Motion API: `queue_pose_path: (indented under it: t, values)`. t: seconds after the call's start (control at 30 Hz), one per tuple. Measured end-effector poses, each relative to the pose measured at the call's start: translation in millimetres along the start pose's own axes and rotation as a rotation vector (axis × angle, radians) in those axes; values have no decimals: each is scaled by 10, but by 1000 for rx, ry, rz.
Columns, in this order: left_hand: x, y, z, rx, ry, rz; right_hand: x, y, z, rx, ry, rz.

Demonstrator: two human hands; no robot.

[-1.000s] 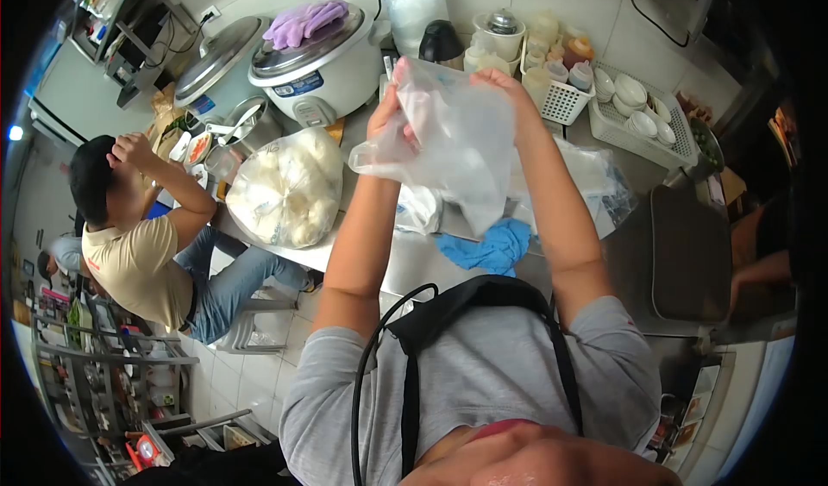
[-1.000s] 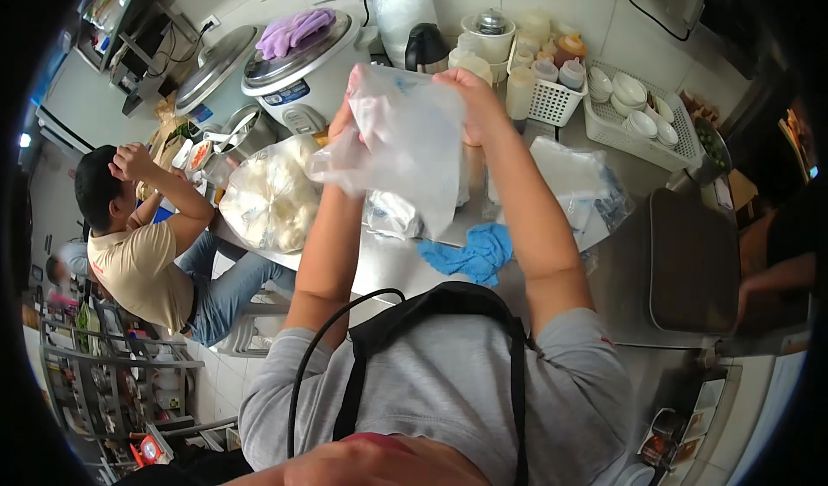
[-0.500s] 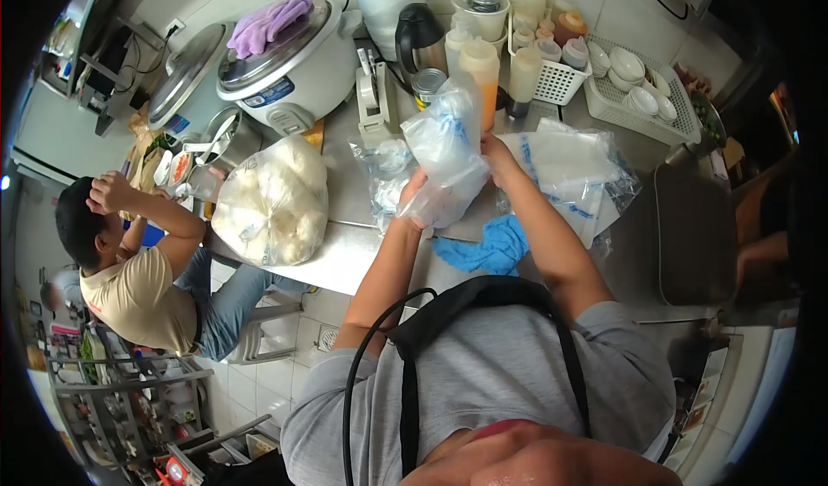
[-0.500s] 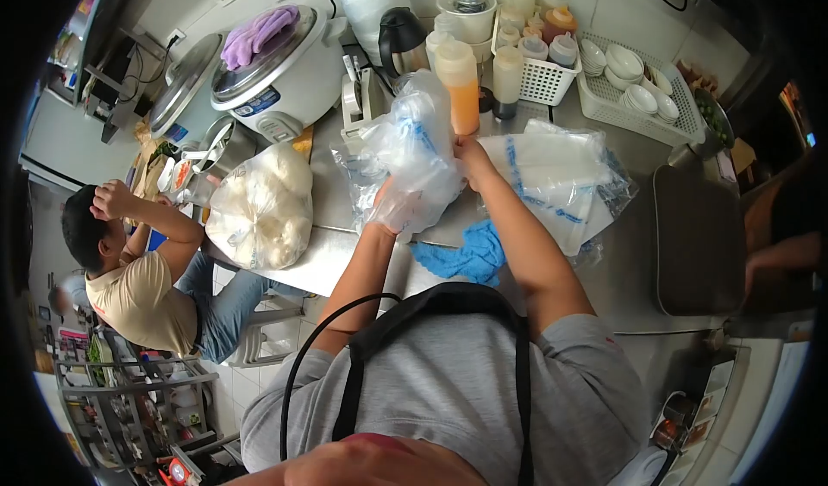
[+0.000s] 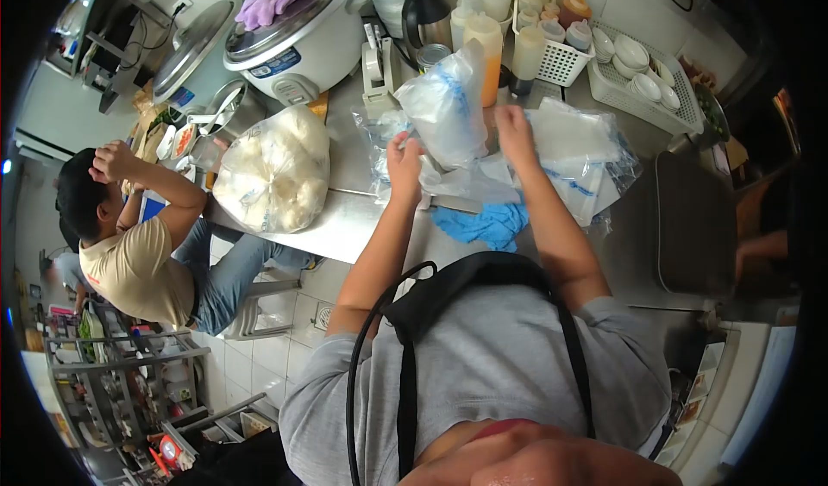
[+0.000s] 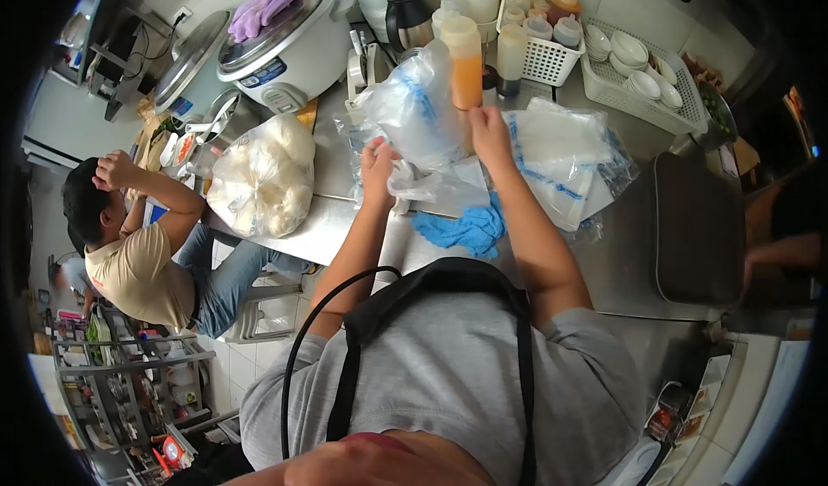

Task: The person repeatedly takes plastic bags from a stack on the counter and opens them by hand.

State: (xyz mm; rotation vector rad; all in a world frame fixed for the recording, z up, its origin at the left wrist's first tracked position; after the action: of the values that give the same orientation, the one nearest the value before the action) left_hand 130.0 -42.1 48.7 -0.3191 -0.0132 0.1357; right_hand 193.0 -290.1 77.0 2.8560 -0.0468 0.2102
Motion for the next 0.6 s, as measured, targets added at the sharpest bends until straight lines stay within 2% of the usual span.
queue_pose_path:
  t: [0.03,0.13,0.23,0.33,0.37,0.43,0.5,0.53,0.6]
  values:
    - [-49,44,199,133,-94,8,-123,107,-152,35,79,16]
    - [-389,-120,870,607,-341,35,-540,-87,-803,46,190,-250]
    - [-628,-408,1223,660,-562,-8,-962,-595,-1229,-155,167,-639]
    - [-804,-625,1399,476,-747,-175,-1168,-890,-1108,-196,-82,-930]
    - [-860,-647,1462,407,-814,-222,-1166,-912,-1132,-2,-58,-914]
    - [-784,-685,1383,203,-605,-378,-1156,-933,-1152,383,-9,-874]
    - [-723,-735,1198,73,-350,-549,-1105,-843,-1194,594,26,-746]
    - [-693,-729,956,106,-157,-637,-1089,-781,-1219,699,41,-678]
    - [-672,-711,816,189,-87,-629,-1064,-701,-1182,692,94,-603]
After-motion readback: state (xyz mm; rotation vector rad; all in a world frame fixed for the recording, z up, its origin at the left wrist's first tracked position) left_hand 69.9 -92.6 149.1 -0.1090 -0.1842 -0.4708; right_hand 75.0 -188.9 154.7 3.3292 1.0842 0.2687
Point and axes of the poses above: each hand's wrist, its own x-axis towards the middle knuckle, its own y-axis out of the back of the hand, z = x × y, the point moved 10 cm from there along x, towards the middle knuckle, and after that the axes turned 12 degrees about -z, right-handed, at the moved point
